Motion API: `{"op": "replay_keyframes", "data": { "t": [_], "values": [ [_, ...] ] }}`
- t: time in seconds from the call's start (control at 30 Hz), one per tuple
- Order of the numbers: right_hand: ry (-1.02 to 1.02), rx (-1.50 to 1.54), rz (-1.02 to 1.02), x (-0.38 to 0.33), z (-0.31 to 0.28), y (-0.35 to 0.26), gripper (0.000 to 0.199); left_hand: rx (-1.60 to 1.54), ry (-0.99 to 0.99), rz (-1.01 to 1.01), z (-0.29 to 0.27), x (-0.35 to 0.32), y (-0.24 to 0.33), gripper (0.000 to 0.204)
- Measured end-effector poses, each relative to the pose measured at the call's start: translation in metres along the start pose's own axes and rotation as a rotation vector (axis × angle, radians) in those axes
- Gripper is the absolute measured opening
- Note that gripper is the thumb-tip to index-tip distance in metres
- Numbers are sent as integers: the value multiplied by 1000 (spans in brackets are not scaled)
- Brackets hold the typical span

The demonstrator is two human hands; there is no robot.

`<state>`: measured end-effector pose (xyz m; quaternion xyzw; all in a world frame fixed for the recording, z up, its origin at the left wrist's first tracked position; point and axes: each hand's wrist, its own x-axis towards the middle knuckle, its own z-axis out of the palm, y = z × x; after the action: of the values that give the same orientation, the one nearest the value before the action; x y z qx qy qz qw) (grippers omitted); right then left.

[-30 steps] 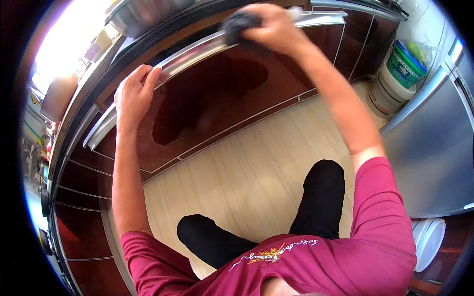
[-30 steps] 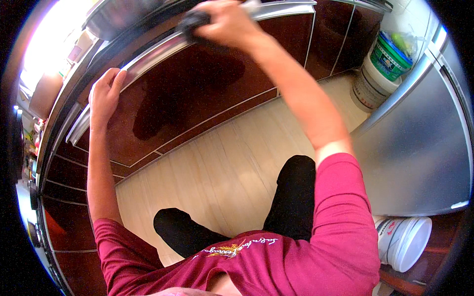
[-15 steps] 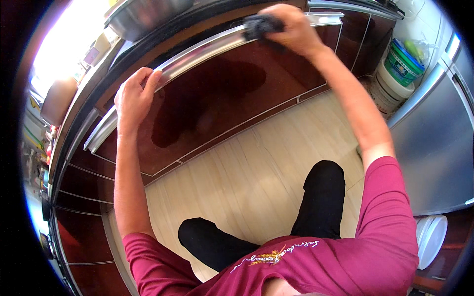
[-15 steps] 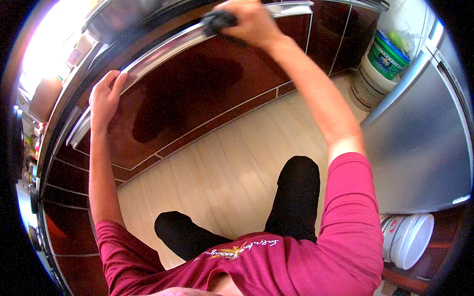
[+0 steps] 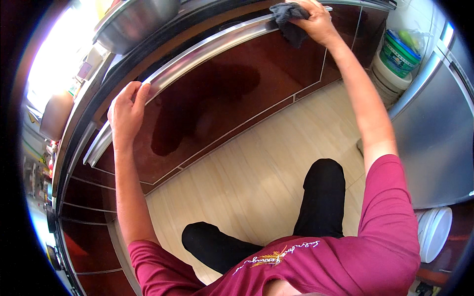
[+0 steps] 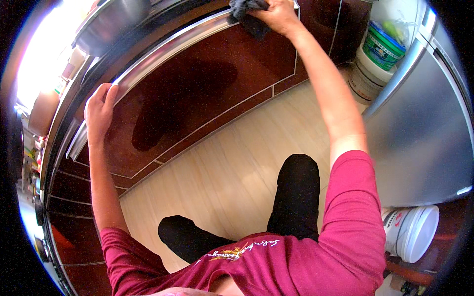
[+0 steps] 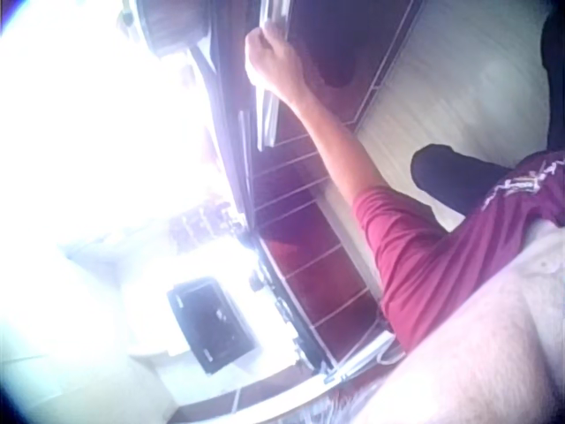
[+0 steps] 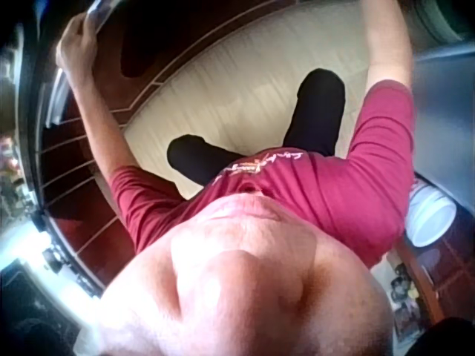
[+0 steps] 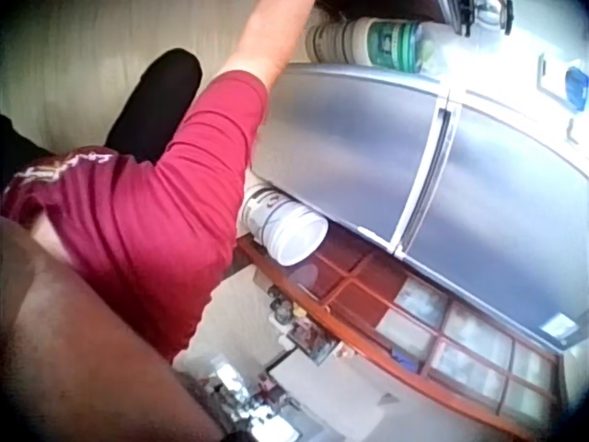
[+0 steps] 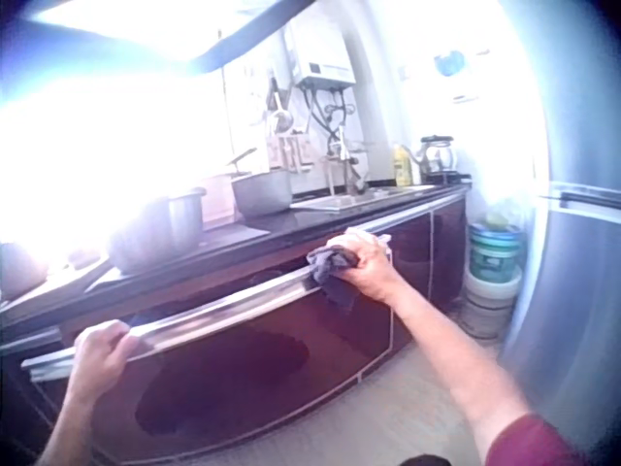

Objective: The person wipes the exterior surface and handle of a kitchen cabinet using a cloth. They crouch down to wipe the lower panel and opening mechanism, then open the drawer to wipe along the top inner edge before closing it.

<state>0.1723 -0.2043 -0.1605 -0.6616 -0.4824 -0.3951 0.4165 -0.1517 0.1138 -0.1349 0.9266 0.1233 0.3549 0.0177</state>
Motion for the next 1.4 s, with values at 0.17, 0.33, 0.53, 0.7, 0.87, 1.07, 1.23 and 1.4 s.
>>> {"op": "replay_keyframes", "data": {
  "t": [0.17,0.33,0.53,0.7,0.87,1.07,1.23,1.4],
  "values": [
    [-103,78,-124,5,37,-60,17,16,14,5,9,-1,-4,35],
    [-88,50,-239,13,86,-100,24,-48,-14,-19,3,1,1,34],
    [84,-304,-241,-4,17,-23,31,-26,-25,-8,2,-3,-4,36],
    [128,-572,128,-21,-8,-10,45,-21,-1,-21,3,0,-3,37],
    [369,-446,114,-29,47,-44,46,-3,-4,-17,4,0,-2,37],
    [135,-197,-85,-49,88,-126,63,-6,-4,-34,1,-3,4,37],
    [234,-101,-210,-26,91,-130,28,37,31,-24,4,-5,2,38],
    [195,-139,-37,-13,41,-81,27,30,11,-29,-1,-8,2,37]
  ]
}}
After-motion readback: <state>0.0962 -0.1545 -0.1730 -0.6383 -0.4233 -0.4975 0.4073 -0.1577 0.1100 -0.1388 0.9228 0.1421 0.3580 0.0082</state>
